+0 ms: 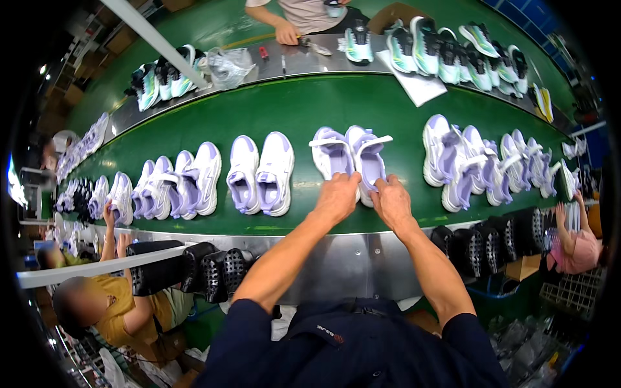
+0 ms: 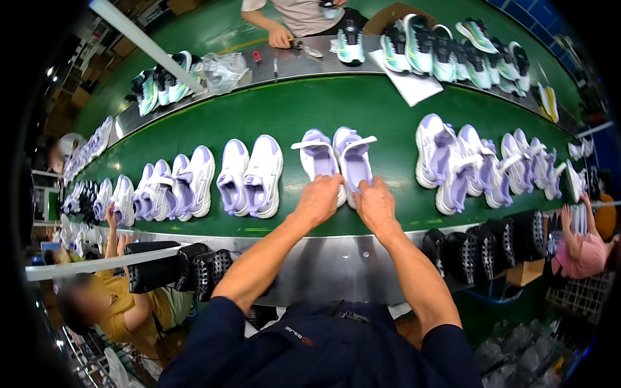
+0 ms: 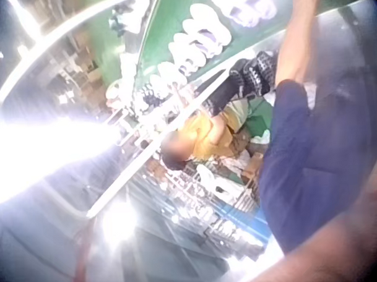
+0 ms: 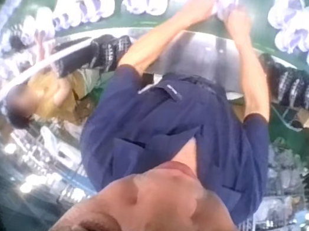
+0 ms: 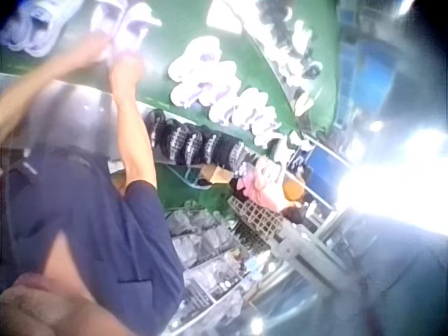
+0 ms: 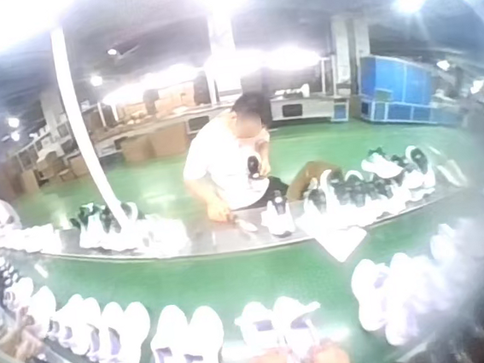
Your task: The person picks up several white and purple sneakers one by one from a conveyor belt, turns them over to check the soles and interiors, and places them back on the belt or a nearby rack.
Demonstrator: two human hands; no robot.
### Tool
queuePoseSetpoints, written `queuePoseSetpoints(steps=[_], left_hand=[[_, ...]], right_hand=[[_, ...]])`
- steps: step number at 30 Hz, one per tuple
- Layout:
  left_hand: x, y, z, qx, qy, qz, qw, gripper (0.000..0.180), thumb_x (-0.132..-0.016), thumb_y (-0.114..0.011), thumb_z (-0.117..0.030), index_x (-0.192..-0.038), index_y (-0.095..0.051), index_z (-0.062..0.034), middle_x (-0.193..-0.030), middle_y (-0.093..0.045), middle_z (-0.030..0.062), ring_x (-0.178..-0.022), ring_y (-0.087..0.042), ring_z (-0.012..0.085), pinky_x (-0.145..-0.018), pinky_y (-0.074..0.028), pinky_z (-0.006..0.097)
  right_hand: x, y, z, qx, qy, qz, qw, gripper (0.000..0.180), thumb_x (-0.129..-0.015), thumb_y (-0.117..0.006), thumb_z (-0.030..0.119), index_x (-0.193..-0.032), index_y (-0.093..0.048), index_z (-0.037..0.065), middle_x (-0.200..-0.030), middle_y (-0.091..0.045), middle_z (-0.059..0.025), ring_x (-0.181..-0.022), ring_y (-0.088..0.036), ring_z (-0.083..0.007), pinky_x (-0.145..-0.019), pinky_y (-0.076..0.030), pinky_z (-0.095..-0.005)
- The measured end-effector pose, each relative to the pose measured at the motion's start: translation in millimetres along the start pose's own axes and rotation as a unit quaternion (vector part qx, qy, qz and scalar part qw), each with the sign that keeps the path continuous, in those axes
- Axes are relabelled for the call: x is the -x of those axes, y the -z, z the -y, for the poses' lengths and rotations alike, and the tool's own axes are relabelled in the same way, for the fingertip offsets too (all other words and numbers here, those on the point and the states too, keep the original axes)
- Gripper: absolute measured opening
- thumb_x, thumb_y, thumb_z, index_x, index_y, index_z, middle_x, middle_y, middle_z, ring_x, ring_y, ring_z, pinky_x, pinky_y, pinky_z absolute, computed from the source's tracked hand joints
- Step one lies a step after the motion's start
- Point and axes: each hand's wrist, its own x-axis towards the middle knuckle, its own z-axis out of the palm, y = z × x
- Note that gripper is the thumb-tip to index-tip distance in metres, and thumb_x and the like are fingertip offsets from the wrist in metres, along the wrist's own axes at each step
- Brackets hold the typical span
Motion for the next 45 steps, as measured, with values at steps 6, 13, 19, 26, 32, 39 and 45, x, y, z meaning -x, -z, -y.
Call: queuePoseSetpoints(steps=[6, 13, 19, 26, 32, 39, 45], left_hand=[[96, 39, -59, 0.109, -0.021, 0.026, 0.994, 0.023, -0.091, -0.057, -0.008, -0.114, -0.055, -0.0047, -0.093, -0.065, 0.0229, -0.09, -0.063, 0.0428, -0.077, -0.051, 0.05], [202, -4, -108, -0.012, -0.011, 0.114, 0.993, 0.024, -0.088, -0.066, -0.02, -0.103, -0.06, -0.0033, -0.086, -0.062, 0.0184, -0.087, -0.063, 0.0366, -0.069, -0.053, 0.048], [129, -26, -140, -0.063, -0.008, -0.1, 0.993, 0.035, -0.08, -0.075, -0.025, -0.097, -0.056, -0.0014, -0.093, -0.054, 0.0143, -0.089, -0.059, 0.0301, -0.069, -0.052, 0.038], [117, -72, -105, 0.219, 0.071, -0.225, 0.947, 0.018, -0.085, -0.063, -0.009, -0.099, -0.066, 0.0015, -0.088, -0.064, 0.0213, -0.077, -0.065, 0.0342, -0.071, -0.05, 0.045], [109, -90, -94, 0.531, 0.236, -0.159, 0.798, 0.025, -0.088, -0.059, -0.012, -0.103, -0.068, 0.0064, -0.085, -0.071, 0.0167, -0.075, -0.068, 0.0216, -0.071, -0.053, 0.035], [93, -75, -128, 0.426, 0.216, -0.029, 0.878, 0.027, -0.084, -0.064, -0.008, -0.11, -0.066, 0.0002, -0.091, -0.067, 0.0054, -0.079, -0.061, 0.0134, -0.07, -0.05, 0.029], [103, -73, -112, 0.336, 0.196, -0.082, 0.918, 0.026, -0.088, -0.075, -0.022, -0.096, -0.068, 0.0014, -0.08, -0.065, 0.0012, -0.072, -0.057, 0.0107, -0.066, -0.046, 0.026]], right_hand=[[97, 59, 10, -0.083, 0.035, 0.037, 0.995, 0.021, -0.083, -0.072, 0.017, -0.094, -0.065, 0.001, -0.103, -0.059, -0.0245, -0.088, -0.064, -0.0424, -0.075, -0.054, -0.0503], [211, -3, -1, -0.07, 0.134, -0.077, 0.985, 0.02, -0.077, -0.075, 0.014, -0.089, -0.063, 0.002, -0.1, -0.059, -0.0155, -0.089, -0.059, -0.0359, -0.077, -0.048, -0.0465], [233, -30, -4, -0.015, 0.153, -0.074, 0.985, 0.023, -0.075, -0.076, 0.016, -0.091, -0.063, 0.006, -0.087, -0.056, -0.0117, -0.082, -0.054, -0.0314, -0.073, -0.043, -0.0438], [231, -40, -27, -0.066, 0.111, -0.089, 0.988, 0.018, -0.077, -0.072, 0.016, -0.083, -0.059, 0.006, -0.086, -0.057, -0.0125, -0.083, -0.055, -0.0316, -0.075, -0.045, -0.0446], [233, -21, -44, -0.047, 0.135, -0.099, 0.985, 0.018, -0.078, -0.071, 0.017, -0.085, -0.058, 0.005, -0.088, -0.057, -0.0126, -0.086, -0.055, -0.0321, -0.077, -0.045, -0.0446], [261, 12, -39, -0.125, 0.093, -0.189, 0.969, 0.03, -0.08, -0.073, 0.021, -0.101, -0.062, 0.002, -0.095, -0.061, -0.0138, -0.092, -0.057, -0.0338, -0.083, -0.047, -0.0448], [284, 130, -138, -0.057, -0.178, -0.415, 0.89, 0.03, -0.089, -0.07, 0.019, -0.111, -0.06, 0.001, -0.087, -0.055, -0.0129, -0.081, -0.055, -0.0312, -0.073, -0.045, -0.0432]])
